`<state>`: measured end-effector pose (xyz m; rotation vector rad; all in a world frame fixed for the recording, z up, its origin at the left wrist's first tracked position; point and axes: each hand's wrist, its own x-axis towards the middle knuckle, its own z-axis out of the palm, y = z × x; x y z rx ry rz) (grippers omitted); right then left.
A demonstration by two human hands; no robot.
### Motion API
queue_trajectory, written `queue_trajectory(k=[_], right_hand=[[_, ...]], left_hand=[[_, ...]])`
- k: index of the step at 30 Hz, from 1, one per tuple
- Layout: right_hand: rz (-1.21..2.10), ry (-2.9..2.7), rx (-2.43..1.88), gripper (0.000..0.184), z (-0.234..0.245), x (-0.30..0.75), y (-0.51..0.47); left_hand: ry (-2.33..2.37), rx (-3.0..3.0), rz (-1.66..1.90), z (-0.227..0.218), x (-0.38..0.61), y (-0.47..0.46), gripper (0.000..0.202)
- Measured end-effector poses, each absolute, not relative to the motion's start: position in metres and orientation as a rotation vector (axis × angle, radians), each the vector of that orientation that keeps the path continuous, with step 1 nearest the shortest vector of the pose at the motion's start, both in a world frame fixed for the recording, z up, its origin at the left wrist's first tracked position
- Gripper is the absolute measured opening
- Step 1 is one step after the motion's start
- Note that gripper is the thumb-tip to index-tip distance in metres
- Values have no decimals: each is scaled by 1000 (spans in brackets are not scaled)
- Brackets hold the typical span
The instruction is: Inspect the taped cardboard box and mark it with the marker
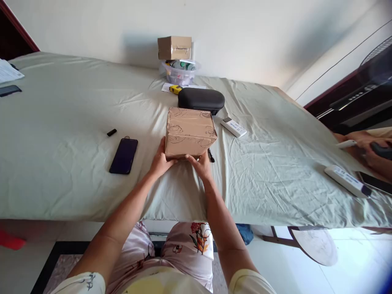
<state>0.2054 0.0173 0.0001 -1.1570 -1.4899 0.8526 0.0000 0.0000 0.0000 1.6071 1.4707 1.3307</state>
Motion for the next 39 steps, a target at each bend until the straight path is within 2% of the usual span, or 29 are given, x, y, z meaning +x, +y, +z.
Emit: queue_trajectory(k=[3,8,13,20,26,33,39], right_hand=[[836,-1530,-1237,96,-13,208,22],[734,-1692,-1259,74,-18,213,23],[826,-1775,-1233,76,-5,217,20],[863,-1781,-1199,67,22,224,12],[682,-1727,-1210,80,26,222,10],[446,-1475,-1039,102,28,209,6],[348,-1539,-1064,94,41,205,-1]], left_hand=[[1596,1587,1290,-5,-1,-1,103],[1664,1566,1272,-3,-7,-5,99],[1712,1558,1177,4,-16,-8,94],[1688,1567,1173,7,-17,-9,93],[1638,1586,1211,1,-14,-11,98],[1576,1587,1237,-4,-11,-13,92],[1575,1597,1234,-6,-10,-16,71]])
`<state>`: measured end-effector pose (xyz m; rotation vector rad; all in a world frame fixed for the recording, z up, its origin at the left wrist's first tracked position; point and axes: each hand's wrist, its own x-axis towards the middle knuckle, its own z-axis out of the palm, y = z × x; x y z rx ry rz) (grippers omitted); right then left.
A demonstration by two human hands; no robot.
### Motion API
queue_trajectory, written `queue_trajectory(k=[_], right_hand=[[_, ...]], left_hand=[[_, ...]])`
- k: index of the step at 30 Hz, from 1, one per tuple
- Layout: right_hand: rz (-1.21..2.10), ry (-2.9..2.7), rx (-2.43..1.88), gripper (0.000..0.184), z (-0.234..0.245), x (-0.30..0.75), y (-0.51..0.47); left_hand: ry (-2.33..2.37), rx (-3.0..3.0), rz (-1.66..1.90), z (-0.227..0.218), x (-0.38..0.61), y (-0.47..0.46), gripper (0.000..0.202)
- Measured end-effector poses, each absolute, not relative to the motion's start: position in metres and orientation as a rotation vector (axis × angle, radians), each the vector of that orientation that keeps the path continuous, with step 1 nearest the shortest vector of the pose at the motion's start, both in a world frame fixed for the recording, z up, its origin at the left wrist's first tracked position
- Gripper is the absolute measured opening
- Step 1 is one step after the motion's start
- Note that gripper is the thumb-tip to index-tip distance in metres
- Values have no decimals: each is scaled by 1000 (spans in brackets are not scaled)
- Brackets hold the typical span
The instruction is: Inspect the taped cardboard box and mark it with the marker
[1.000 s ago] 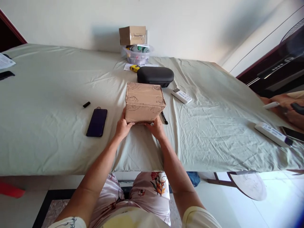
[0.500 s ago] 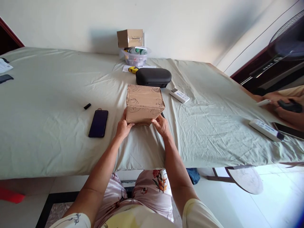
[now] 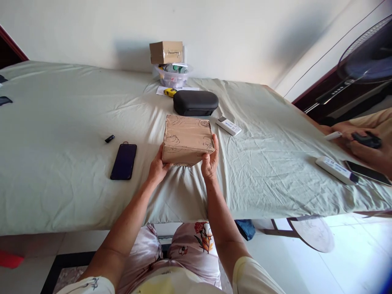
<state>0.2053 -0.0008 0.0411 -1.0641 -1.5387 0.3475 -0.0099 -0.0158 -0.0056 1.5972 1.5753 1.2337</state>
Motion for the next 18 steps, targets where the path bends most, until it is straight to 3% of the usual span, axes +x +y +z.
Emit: queue_trajectory(k=[18], right_hand=[[426,-1363,-881,75,46,204,1]], left_hand=[[1314,1617,1511,-18,-15,-10,76]])
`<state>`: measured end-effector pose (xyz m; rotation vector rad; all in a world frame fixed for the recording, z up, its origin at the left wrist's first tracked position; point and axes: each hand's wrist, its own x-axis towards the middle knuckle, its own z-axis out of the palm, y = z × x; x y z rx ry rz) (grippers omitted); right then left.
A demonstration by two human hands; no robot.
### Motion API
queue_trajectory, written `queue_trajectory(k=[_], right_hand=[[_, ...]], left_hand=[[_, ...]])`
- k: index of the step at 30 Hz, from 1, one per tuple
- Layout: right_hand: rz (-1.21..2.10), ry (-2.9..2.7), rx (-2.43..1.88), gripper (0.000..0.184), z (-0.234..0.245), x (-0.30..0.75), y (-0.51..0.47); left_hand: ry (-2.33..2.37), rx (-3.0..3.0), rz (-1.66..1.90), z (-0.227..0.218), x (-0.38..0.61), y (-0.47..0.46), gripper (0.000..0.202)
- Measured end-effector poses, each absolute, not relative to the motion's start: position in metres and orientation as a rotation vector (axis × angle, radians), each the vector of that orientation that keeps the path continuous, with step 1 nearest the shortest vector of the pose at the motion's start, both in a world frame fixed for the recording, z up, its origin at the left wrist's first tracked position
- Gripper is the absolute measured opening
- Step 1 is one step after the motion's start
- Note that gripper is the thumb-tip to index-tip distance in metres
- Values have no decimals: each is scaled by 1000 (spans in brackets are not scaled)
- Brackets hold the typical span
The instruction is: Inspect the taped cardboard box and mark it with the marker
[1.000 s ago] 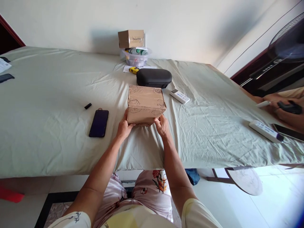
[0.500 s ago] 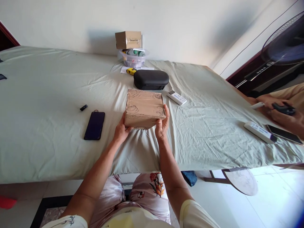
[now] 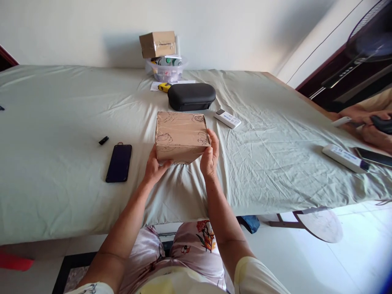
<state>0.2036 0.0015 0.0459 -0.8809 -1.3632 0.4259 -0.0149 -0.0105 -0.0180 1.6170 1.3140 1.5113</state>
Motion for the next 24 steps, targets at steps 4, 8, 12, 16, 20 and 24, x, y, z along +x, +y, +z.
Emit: queue_trajectory(k=[4,8,12,16,20,24], right_hand=[[546,-1426,-905,74,37,199,0],[612,-1443,-873,73,29,193,2],[648,-1432,-872,73,19,193,5],[728,-1402,-912,80,8,196,10],[807,-1408,-945,84,5,198,11],[850,-1460,-978,86,8,202,12]], left_hand=[[1201,1535,1656,-8,-17,-13,82],[1177,1514,1697,-4,-18,-13,84],[1172,1530,1668,-3,-18,-13,84],[1157,1535,1667,-5,-19,-12,84],[1199,1548,1700,-7,-20,-10,82],[1232,1580,1739,-6,-21,-9,77]])
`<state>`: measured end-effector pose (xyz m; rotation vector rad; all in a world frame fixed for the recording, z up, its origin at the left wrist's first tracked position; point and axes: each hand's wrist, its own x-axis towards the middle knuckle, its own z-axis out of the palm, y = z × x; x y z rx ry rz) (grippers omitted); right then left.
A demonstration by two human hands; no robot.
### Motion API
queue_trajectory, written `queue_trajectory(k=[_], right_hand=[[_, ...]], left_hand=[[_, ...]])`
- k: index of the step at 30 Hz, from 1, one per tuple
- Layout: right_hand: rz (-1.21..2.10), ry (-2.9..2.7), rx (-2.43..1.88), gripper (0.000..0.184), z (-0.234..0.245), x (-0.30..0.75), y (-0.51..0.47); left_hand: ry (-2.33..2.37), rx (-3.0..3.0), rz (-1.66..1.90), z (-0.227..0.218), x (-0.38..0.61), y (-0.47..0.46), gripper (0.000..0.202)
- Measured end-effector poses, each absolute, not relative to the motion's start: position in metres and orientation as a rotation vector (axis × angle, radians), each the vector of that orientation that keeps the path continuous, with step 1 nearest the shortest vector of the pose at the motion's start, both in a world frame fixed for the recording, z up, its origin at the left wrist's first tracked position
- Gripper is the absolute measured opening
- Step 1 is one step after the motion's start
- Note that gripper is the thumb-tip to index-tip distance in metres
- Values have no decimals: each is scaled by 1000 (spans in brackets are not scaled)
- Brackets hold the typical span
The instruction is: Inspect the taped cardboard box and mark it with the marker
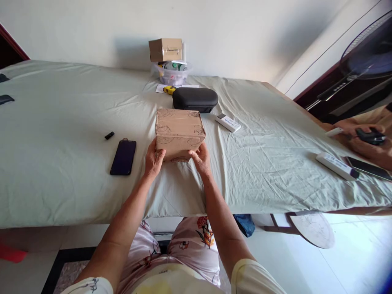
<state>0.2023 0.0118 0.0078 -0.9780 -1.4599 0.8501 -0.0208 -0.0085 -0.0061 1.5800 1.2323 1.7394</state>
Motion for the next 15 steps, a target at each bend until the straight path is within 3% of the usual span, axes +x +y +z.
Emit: queue_trajectory(k=[8,15], right_hand=[[765,-1740,-1239,98,0,206,17],[663,-1800,-1351,91,-9,205,20]], left_hand=[[1240,1553,1769,-3,-20,-9,73],[1237,1540,1755,-2,-20,-10,75]])
